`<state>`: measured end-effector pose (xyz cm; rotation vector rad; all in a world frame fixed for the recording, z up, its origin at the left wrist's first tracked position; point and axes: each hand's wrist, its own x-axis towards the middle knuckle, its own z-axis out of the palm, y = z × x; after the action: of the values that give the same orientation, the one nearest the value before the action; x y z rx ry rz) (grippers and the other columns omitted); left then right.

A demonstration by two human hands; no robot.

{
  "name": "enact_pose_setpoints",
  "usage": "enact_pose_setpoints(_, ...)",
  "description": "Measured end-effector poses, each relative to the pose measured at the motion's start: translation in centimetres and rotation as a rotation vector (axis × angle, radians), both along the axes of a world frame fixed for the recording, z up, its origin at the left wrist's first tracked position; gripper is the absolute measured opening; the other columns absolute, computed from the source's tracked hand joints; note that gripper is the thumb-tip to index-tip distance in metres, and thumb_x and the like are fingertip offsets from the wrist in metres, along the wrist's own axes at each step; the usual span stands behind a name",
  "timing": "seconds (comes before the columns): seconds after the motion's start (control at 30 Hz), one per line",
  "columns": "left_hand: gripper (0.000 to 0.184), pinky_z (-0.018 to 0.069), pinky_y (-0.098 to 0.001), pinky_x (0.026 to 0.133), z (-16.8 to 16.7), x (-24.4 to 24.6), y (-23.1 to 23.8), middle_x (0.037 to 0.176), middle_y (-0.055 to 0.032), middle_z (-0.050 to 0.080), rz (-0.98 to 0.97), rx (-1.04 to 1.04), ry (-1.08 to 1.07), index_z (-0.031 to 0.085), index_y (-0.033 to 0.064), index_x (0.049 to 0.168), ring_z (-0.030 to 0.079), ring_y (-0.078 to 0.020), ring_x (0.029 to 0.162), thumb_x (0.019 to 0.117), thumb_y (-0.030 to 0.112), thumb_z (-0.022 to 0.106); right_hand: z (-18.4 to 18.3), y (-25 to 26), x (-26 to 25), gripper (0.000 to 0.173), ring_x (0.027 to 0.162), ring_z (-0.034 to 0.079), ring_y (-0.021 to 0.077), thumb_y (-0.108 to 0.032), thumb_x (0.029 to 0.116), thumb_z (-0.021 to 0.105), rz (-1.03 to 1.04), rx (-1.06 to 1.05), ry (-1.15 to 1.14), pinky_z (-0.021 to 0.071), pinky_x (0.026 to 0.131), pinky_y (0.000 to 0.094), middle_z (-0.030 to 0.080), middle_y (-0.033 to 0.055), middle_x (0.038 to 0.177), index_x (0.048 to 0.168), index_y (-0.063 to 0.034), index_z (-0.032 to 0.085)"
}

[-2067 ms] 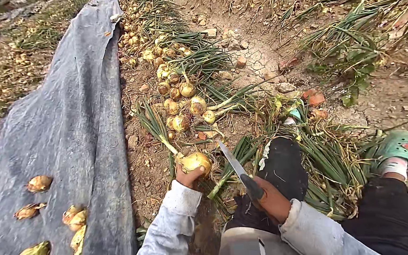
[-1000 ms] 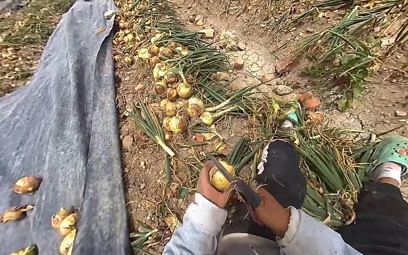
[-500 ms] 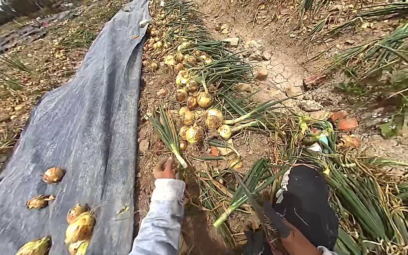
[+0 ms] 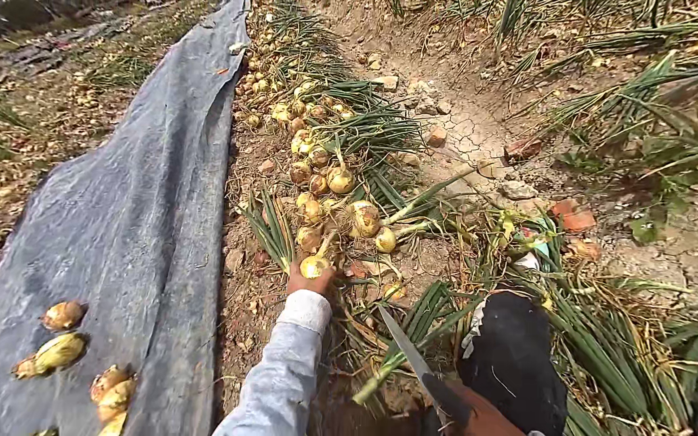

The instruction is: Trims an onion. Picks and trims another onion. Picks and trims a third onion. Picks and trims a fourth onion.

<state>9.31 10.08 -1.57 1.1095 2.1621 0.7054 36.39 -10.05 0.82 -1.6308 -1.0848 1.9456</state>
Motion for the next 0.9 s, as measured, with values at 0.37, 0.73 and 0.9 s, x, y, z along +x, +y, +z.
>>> enact_pose_setpoints(0.37,0.108,0.0579,-0.0386,0.091,5.0,1.6,-23.5,0.115,-0.0202,0.07,-0.214,0.239,-0.135,0.05,-0.0091,0.135,0.071,-0.0209,0.102,0.0488,0.04,0.09,1.7,3.0,-5.6,0.026,0.06,0.051,0.0066,-0.022,0.1079,0.046,0.323,-0.084,0.047,0.0465,0.058,0.0243,0.052,-0.0008,0.08,0.126,-0.0043,0.051)
enact_pose_setpoints(0.73,0.107,0.0468,-0.0455,0.11,2.8,1.3,-23.5,0.137,-0.029,0.058,-0.427,-0.109,-0.042,0.045,-0.0083,0.144,0.06,-0.0358,0.126,0.0549,0.022,0.095,0.9,1.4,-6.4,0.031,0.1,0.062,0.0367,-0.012,0.1036,0.054,0.72,0.089,-0.275,0.0476,0.092,0.0526,0.062,0.0277,0.11,0.125,0.0094,0.056)
enact_pose_setpoints(0.9,0.109,0.0424,-0.0538,0.113,1.5,0.1,-22.4,0.141,-0.0247,0.058,-0.441,-0.217,0.173,0.046,-0.0045,0.146,0.058,-0.0372,0.13,0.0559,0.032,0.095,1.2,0.8,-5.9,0.035,0.12,0.059,0.0433,-0.007,0.0986,0.059,0.864,0.162,-0.299,0.0442,0.103,0.0569,0.062,0.0314,0.124,0.13,0.0084,0.057)
